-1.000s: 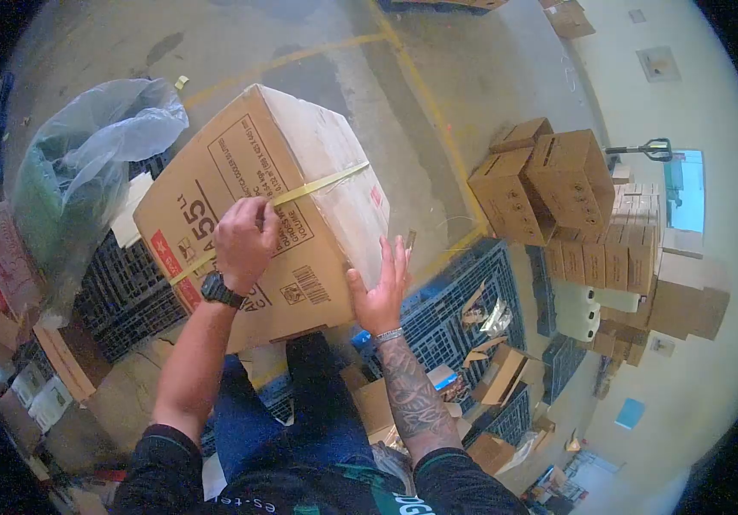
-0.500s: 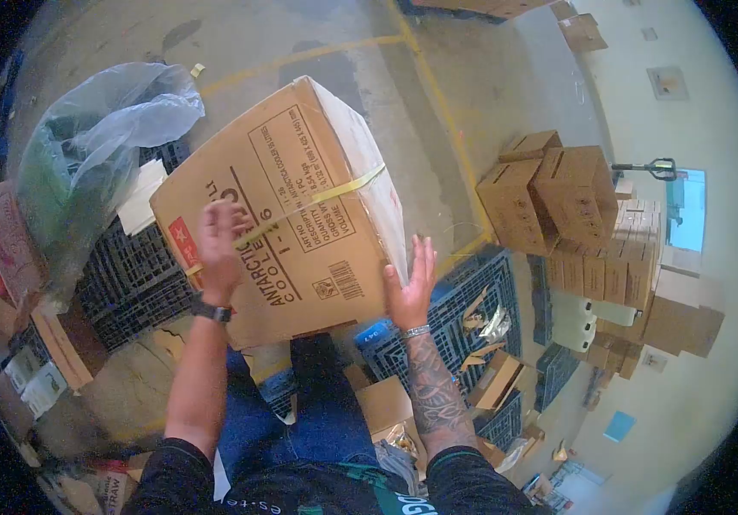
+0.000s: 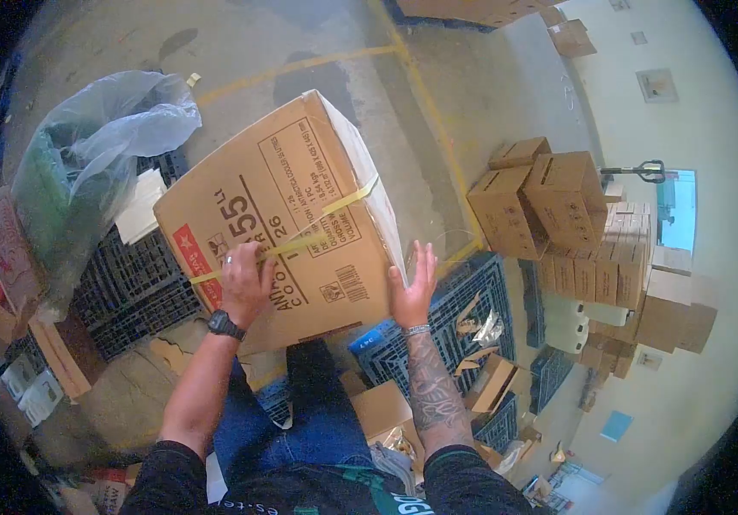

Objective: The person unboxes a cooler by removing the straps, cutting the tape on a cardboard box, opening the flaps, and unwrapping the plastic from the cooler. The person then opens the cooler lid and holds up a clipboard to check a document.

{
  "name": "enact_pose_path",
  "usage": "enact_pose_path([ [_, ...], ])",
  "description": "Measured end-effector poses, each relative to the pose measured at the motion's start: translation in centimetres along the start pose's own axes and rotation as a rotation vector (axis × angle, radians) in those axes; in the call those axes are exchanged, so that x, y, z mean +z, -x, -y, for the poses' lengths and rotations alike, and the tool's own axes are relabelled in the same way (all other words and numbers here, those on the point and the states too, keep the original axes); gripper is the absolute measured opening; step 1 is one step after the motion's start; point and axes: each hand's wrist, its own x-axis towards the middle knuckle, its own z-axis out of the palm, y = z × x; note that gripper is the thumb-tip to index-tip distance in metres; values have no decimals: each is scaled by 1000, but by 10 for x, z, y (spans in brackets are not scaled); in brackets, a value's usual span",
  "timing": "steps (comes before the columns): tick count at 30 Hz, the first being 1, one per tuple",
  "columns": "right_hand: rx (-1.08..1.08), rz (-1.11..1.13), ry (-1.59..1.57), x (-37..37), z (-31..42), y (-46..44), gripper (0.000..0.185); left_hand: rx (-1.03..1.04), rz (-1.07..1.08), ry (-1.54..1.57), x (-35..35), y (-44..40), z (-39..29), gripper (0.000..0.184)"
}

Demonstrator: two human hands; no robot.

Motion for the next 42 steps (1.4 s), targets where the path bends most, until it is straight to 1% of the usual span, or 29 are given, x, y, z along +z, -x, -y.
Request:
enact_pose_path([
  [1,-9,2,-2,1,-1,-2,86,14,-62,45,0,0,-2,25],
  [4,-22,0,-9,0,-3,-2,86,47,-100,0,1,3,-2,26],
  [7,-28,-3,-24,-1,-3,-1,86,133,-93,-67,-5,-4,4,20],
  [10,-20,-9,-30,0,-3,0,86,199,-170,-99,-6,-8,3,17],
  [13,-20,-22,-34,1,-4,0,86,75,-201,-30,1,-8,6,10],
  [15,-20,-24,-34,2,-5,-1,86,0,-119,-4,0,-10,3,8],
  [16,-26,-28,-30,2,-6,-1,86,-38,-81,7,-3,-11,-1,11],
  [19,-31,-44,1,5,-12,-3,87,-111,105,225,-31,-3,-28,25],
  [22,-19,-45,50,7,-14,-4,88,-157,235,251,-60,17,-12,35],
  [23,-19,-38,51,7,-15,-5,88,-246,172,462,-66,30,8,38],
  [25,-27,-26,53,7,-19,-4,88,-286,-67,598,-102,56,62,36],
  [26,-41,-19,52,7,-20,-7,88,-351,-97,486,-131,76,100,36],
  [27,-54,-6,47,8,-23,-7,88,-407,-213,429,-168,92,121,38],
  [28,-81,-23,81,10,-31,-9,87,-488,-213,312,-199,130,184,38],
  [29,-94,-31,144,9,-33,-12,85,-598,-150,127,-249,163,220,38],
  [30,-129,-64,283,2,-25,-14,79,-780,-187,32,-294,197,243,42],
  [31,-196,-122,312,-3,-18,-19,72,-594,-339,-118,-335,247,285,40],
  [32,-237,-156,328,-7,-10,-22,66,-785,-324,-541,-396,308,315,38],
  [33,-211,-103,382,-7,-4,-25,68,-774,-211,-618,-483,395,386,37],
  [34,-145,-124,425,9,-4,-29,70,-635,-280,-755,-562,482,426,39],
  [35,-74,-146,477,25,-12,-30,72,-829,-220,-1009,-599,507,398,40],
  [36,-2,-176,530,37,-18,-35,74,-1039,-84,-1291,-637,532,368,42],
  [37,76,-167,559,37,-26,-51,77,-1235,98,-1516,-672,548,330,43],
  [38,150,-153,594,36,-26,-67,79,-1316,146,-1642,-697,571,299,44],
  [39,227,-139,634,40,-28,-77,82,-1299,117,-1725,-718,599,271,44],
  [41,260,-127,647,39,-46,-98,85,-1174,52,-1848,-743,639,204,46],
  [42,279,-127,652,37,-57,-110,86,-1129,-9,-1875,-745,658,177,48],
])
